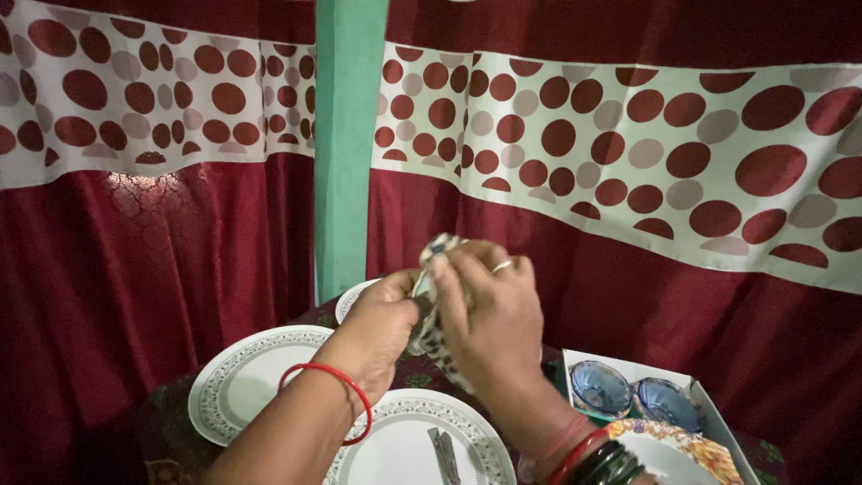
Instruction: The person wipes various pieces of tableware with a patterned cloth, including a blue bowl, a small bowl, a spoon, and several glasses. The items are handled one at a time and placed back on the table after being wiped.
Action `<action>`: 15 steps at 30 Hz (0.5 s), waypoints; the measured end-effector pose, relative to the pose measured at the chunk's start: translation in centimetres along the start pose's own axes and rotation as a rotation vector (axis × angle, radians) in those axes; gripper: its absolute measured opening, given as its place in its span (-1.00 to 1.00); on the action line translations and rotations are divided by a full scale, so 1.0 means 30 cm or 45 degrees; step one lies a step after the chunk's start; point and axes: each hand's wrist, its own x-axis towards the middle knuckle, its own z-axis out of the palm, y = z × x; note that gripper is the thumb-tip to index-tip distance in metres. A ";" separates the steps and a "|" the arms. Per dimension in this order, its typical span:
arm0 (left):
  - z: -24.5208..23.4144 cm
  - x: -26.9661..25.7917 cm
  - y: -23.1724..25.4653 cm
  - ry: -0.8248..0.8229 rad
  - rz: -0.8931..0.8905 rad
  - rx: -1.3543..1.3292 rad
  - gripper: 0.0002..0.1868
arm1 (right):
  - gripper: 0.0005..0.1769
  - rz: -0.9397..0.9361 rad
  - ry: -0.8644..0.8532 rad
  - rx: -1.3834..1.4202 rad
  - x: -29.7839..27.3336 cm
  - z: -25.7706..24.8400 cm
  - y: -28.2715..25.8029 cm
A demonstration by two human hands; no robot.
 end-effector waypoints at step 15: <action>-0.049 -0.074 0.085 -0.159 0.048 0.090 -0.78 | -0.73 0.670 -0.111 0.390 -0.010 0.099 0.077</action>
